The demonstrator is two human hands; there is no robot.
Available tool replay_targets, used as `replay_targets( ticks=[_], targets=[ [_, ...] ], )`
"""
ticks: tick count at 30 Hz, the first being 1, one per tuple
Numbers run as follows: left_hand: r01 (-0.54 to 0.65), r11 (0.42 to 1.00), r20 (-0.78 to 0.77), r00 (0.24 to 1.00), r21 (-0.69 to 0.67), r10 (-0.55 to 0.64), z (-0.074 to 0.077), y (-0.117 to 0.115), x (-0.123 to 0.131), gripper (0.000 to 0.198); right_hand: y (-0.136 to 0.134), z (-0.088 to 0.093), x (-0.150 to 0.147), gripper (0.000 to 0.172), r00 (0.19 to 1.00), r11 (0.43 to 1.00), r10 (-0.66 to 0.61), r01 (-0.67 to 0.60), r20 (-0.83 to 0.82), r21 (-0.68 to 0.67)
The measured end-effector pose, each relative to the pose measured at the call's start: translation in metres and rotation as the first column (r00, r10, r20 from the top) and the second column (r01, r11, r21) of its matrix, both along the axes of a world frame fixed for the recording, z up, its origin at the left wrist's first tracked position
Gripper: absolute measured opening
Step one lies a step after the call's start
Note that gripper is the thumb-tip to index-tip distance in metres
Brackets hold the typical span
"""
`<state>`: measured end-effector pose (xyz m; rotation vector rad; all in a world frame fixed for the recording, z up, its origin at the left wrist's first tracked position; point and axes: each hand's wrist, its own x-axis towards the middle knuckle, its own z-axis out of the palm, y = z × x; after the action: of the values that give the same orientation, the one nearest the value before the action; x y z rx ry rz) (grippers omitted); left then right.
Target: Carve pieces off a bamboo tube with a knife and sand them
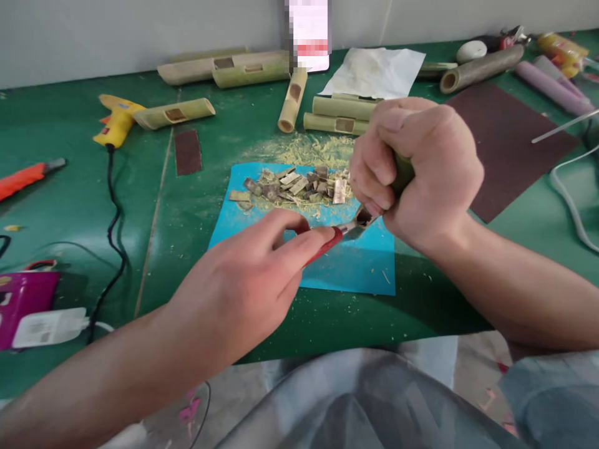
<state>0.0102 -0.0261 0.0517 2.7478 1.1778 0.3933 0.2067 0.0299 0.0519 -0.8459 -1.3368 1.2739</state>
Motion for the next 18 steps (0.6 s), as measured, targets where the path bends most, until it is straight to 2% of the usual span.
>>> replay_targets(
  ticks=[4,7,13,18],
  targets=[
    [0.047,0.995,-0.002,0.999,-0.088,-0.047,0.0037,-0.0038,0.0001,0.037,-0.0052,-0.0008,-0.0029,0.044,0.999,0.999,-0.036,0.037,-0.029,0.035],
    [0.065,0.986,0.042,0.997,-0.156,-0.059,0.0055,-0.0035,-0.0006,0.037,-0.0083,-0.0020,-0.0046,0.042,0.997,0.999,-0.046,0.046,-0.062,-0.004],
    [0.043,0.997,0.083,0.996,-0.062,-0.037,0.0002,0.0000,0.0014,0.036,-0.0023,-0.0032,-0.0037,0.043,0.995,0.998,-0.057,0.060,-0.084,0.029],
    [0.009,0.999,0.060,0.998,-0.031,-0.008,0.0024,0.0023,0.0003,0.037,-0.0001,-0.0015,-0.0027,0.044,0.995,0.997,-0.065,0.067,-0.079,0.031]
  ],
)
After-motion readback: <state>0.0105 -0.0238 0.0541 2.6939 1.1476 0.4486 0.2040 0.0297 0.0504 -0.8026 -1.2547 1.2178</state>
